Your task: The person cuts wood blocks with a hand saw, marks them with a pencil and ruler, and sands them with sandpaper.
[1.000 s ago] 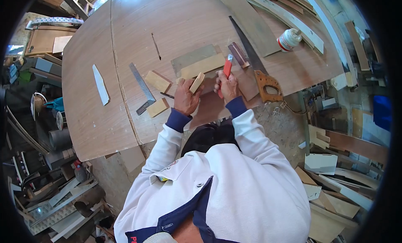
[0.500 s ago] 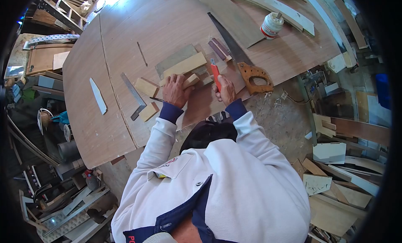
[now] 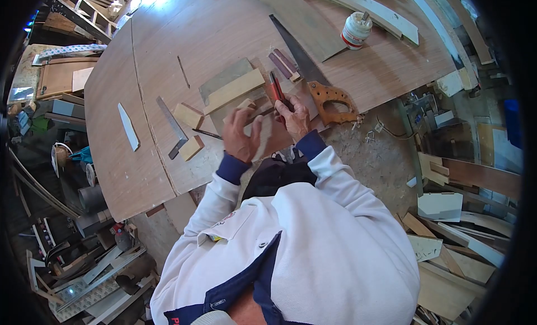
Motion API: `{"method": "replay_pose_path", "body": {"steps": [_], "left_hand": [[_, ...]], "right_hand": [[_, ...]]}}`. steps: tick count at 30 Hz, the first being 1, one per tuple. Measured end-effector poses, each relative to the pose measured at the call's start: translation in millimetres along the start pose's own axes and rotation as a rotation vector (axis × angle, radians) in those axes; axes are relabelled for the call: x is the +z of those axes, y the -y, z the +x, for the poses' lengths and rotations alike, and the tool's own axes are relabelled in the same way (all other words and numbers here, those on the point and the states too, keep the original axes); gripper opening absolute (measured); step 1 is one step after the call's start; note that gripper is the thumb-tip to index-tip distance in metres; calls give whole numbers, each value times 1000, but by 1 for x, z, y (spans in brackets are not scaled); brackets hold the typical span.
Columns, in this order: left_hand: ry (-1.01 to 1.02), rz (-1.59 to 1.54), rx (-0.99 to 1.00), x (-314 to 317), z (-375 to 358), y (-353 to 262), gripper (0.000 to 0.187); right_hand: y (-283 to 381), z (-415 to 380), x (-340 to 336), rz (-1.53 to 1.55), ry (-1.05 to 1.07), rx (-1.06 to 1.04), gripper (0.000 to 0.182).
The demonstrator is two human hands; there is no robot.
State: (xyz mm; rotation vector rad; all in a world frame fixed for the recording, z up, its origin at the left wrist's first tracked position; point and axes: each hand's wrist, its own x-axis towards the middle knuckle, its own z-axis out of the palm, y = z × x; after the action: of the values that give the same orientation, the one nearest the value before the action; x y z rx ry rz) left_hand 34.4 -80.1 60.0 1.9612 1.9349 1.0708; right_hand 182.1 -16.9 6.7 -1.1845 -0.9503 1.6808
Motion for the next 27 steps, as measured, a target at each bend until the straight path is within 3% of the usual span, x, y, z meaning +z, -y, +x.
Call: {"method": "replay_pose_path", "body": {"steps": [1,4,5,6,8,10,12,13,15,16,19,21,24,27], "left_hand": [[-4,-1,0,12,-2,-7,49],[207,-992,-776,55,-9,-14,30],[155,-642,-357,63,-11,-6,35],[157,-646,-354,76,-14,-2,35],[16,-1332,-702,100,-15,-1,44],[-27,-1252,-681,99,-14,-6,48],[-24,-1130,-752,98,-16,-9,50],[-20,-1133,-750,101,-17,-10,50],[-47,-1274,-815,101,-16,-15,54],[-47,-1274,-816,100,-16,-18,54],[-87,-1319,-828,91,-15,-32,57],[-101,-1092,-899,85,-15,-39,57],[-71,-1087,-976,80,-14,-41,58],[-56,-1076,-984,84,-16,-32,58]], "right_hand": [[2,0,2,87,-24,21,30],[22,-11,5,88,9,101,31],[13,-9,5,9,-27,97,32],[7,-8,5,9,-32,93,32],[-2,-7,7,-183,-52,-176,35],[4,-8,7,-272,-76,-239,39],[15,-14,3,-778,-221,-447,36],[24,-18,3,-779,-226,-447,36],[37,-25,5,-596,-144,-122,31],[34,-25,4,-596,-143,-121,31],[22,-23,1,-556,-142,-210,26],[16,-23,-3,-671,-131,-442,20],[12,-22,-5,-709,-115,-577,16],[13,-25,-4,-655,-49,-548,16]]}}
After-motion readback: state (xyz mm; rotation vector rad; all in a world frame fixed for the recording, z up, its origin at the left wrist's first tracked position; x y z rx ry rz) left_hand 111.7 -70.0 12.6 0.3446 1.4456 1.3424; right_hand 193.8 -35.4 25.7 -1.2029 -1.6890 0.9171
